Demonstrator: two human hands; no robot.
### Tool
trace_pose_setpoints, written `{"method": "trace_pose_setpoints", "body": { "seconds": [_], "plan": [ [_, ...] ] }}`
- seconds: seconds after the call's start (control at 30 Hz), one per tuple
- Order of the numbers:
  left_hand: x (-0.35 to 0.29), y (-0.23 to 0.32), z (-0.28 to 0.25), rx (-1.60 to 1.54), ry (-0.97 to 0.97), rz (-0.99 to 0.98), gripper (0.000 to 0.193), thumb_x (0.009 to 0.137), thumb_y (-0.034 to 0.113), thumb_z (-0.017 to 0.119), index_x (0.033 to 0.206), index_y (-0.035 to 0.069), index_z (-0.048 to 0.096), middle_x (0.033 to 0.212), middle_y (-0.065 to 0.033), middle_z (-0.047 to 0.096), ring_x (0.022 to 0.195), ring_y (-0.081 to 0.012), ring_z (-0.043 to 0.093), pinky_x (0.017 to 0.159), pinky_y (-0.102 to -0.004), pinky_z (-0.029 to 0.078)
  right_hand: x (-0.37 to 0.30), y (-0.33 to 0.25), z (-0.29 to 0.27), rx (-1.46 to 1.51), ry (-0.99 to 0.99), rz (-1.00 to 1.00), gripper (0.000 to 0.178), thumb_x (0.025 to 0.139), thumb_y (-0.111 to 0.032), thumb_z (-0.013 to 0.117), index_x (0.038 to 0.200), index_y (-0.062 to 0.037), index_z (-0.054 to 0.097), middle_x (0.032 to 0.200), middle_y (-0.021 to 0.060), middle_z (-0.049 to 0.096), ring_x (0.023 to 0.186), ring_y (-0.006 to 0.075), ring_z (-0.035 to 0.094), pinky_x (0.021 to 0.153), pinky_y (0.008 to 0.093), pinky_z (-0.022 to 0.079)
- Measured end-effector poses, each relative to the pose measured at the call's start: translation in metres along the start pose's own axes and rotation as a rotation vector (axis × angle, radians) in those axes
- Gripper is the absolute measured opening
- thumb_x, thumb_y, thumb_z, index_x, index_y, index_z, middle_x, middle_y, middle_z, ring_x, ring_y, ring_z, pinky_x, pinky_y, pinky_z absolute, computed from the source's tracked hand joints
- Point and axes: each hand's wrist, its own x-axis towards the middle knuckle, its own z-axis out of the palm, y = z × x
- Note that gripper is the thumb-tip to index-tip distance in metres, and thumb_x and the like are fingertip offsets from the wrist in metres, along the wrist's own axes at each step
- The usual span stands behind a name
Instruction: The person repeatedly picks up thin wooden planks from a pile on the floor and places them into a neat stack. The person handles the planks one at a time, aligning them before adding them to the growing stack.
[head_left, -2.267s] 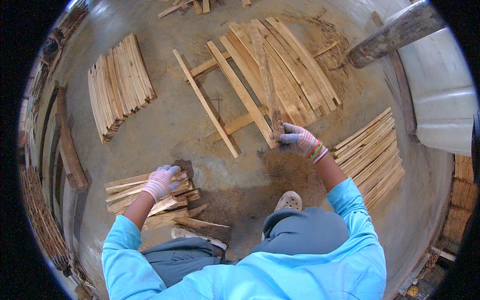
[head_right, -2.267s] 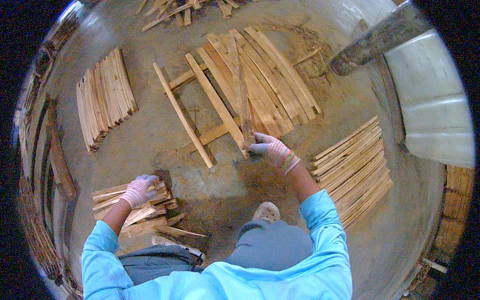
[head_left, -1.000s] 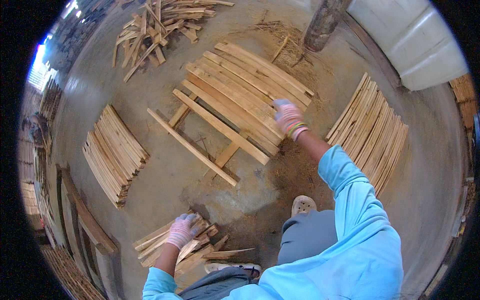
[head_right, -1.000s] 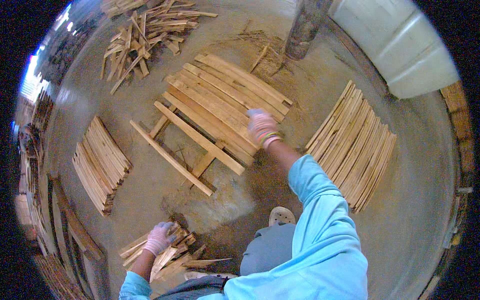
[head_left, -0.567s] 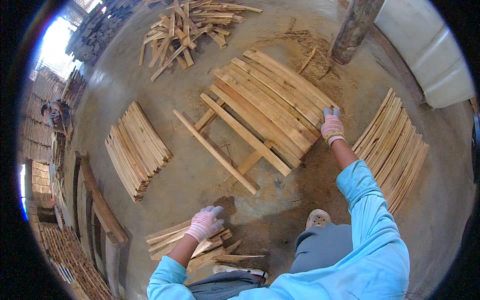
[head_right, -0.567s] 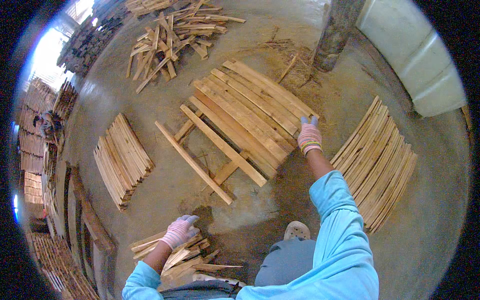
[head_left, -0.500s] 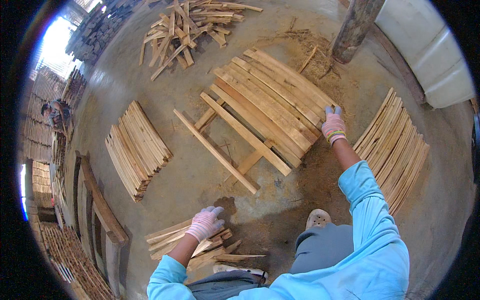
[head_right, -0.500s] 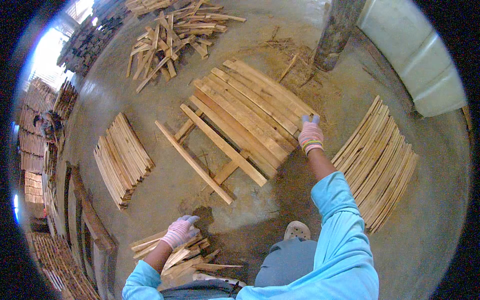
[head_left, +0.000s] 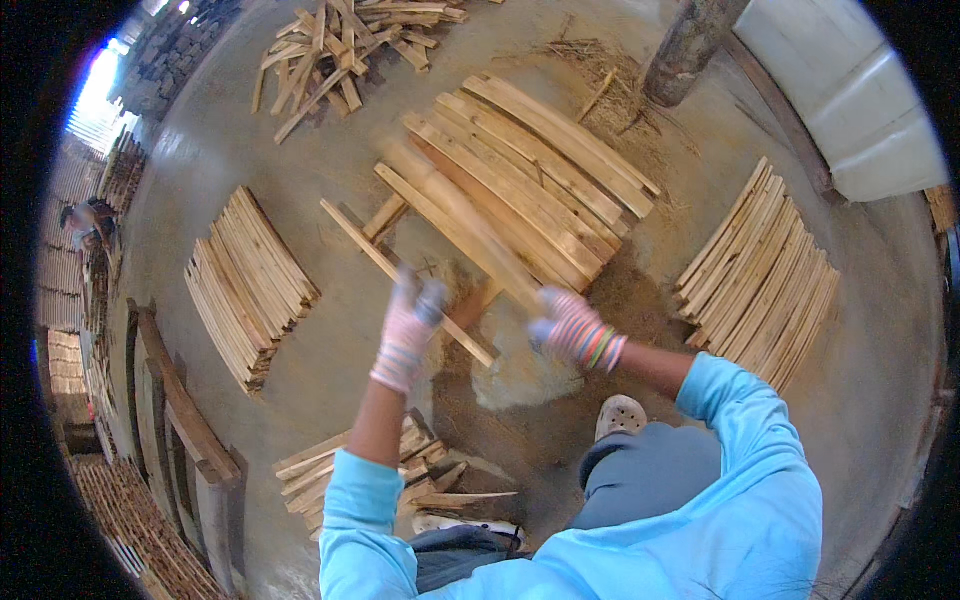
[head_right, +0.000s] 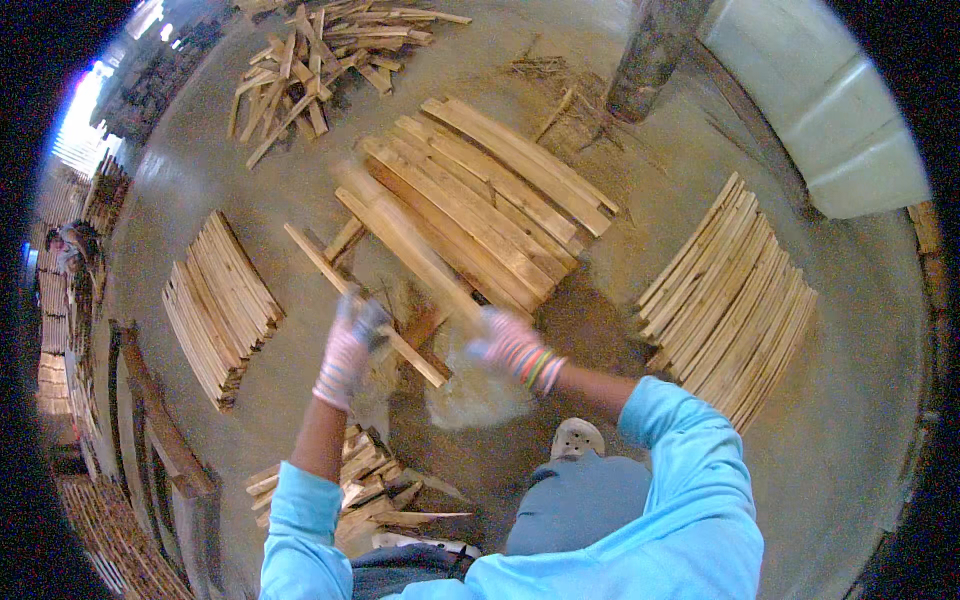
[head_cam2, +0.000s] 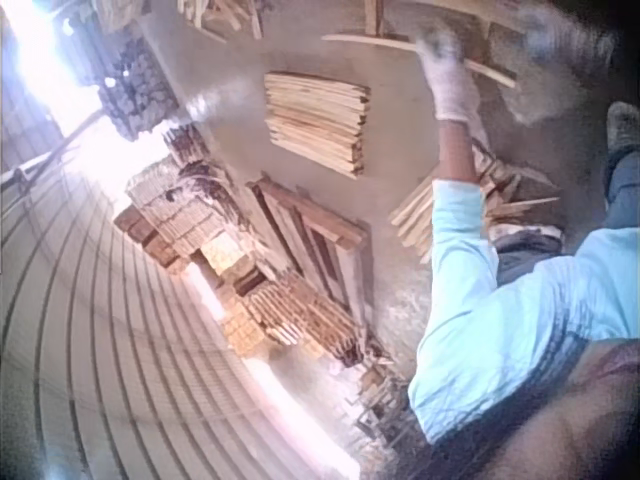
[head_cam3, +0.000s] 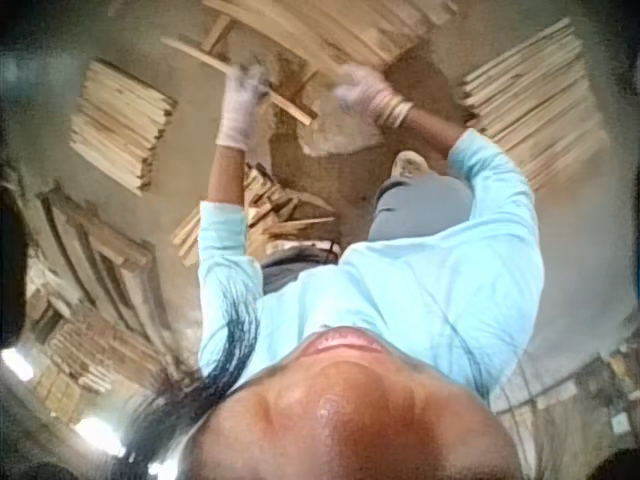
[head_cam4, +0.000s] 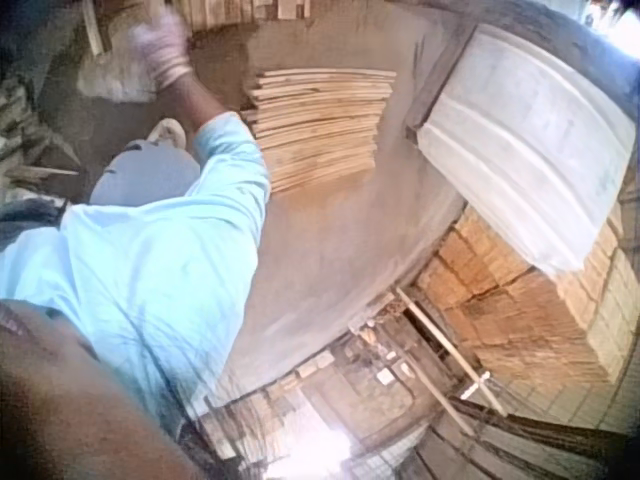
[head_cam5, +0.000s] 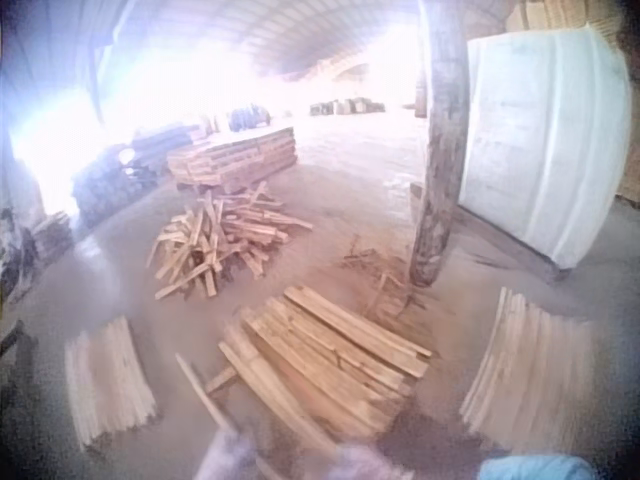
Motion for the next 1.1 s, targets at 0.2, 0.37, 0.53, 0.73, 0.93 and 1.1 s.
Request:
{"method": "trace_pose_setpoints", "body": {
  "seconds": [0.2, 0.37, 0.53, 0.73, 0.93, 1.1],
  "plan": [
    [0.032, 0.013, -0.097, -0.358, 0.523, -0.147, 0.052, 0.095, 0.059, 0.060, 0.112, 0.010, 0.049, 0.079, -0.0041, 0.057, 0.061, -0.0171, 0.055, 0.052, -0.0360, 0.049, -0.030, -0.053, 0.032, -0.235, -0.540, -0.278, 0.071, 0.089, -0.050, 0.068, 0.139, -0.0024, 0.053, 0.131, 0.0229, 0.062, 0.124, 0.0368, 0.058, 0.104, 0.0428, 0.047],
    [-0.052, -0.021, -0.238, 0.270, 0.481, -0.241, 0.057, 0.096, 0.058, 0.058, 0.117, 0.005, 0.057, 0.085, -0.0093, 0.063, 0.065, -0.0219, 0.061, 0.058, -0.0386, 0.053, 0.043, -0.016, -0.056, -0.556, -0.086, -0.114, 0.049, 0.087, -0.038, 0.069, 0.123, -0.0052, 0.064, 0.120, 0.0214, 0.067, 0.112, 0.0386, 0.064, 0.095, 0.0455, 0.052],
    [-0.170, -0.078, -0.308, 1.176, 0.216, -0.274, 0.046, 0.092, 0.033, 0.067, 0.129, 0.007, 0.055, 0.112, -0.0189, 0.067, 0.101, -0.0434, 0.062, 0.088, -0.0441, 0.052, 0.046, -0.004, -0.060, -0.725, 0.033, -0.009, 0.064, 0.086, -0.043, 0.070, 0.137, -0.0086, 0.050, 0.116, 0.0225, 0.066, 0.103, 0.0404, 0.067, 0.085, 0.0486, 0.055],
    [-0.226, -0.130, -0.321, 1.430, 0.056, -0.434, 0.053, 0.088, 0.023, 0.070, 0.136, 0.013, 0.052, 0.146, -0.0165, 0.050, 0.133, -0.0411, 0.047, 0.107, -0.0464, 0.043, 0.032, -0.028, 0.000, -0.988, -0.248, 0.110, 0.109, 0.079, -0.056, 0.076, 0.158, -0.0124, 0.015, 0.114, 0.0261, 0.064, 0.092, 0.0400, 0.070, 0.076, 0.0501, 0.056],
    [-0.211, -0.120, -0.302, 1.457, -0.152, -0.615, 0.062, 0.086, 0.017, 0.066, 0.144, 0.016, 0.045, 0.147, -0.0164, 0.049, 0.138, -0.0392, 0.042, 0.113, -0.0475, 0.038, 0.041, -0.015, 0.016, -1.108, -0.212, -0.031, 0.109, 0.081, -0.048, 0.075, 0.159, -0.0073, 0.012, 0.130, 0.0281, 0.057, 0.100, 0.0414, 0.068, 0.076, 0.0478, 0.056],
    [-0.148, -0.070, -0.215, 1.393, -0.071, -0.106, 0.064, 0.086, 0.019, 0.066, 0.146, 0.009, 0.043, 0.141, -0.0207, 0.053, 0.131, -0.0409, 0.049, 0.113, -0.0447, 0.038, 0.050, -0.031, 0.026, -1.054, -0.252, 0.075, 0.106, 0.081, -0.030, 0.073, 0.161, -0.0113, 0.005, 0.142, 0.0343, 0.047, 0.109, 0.0426, 0.065, 0.087, 0.0486, 0.056]
  ]
}}
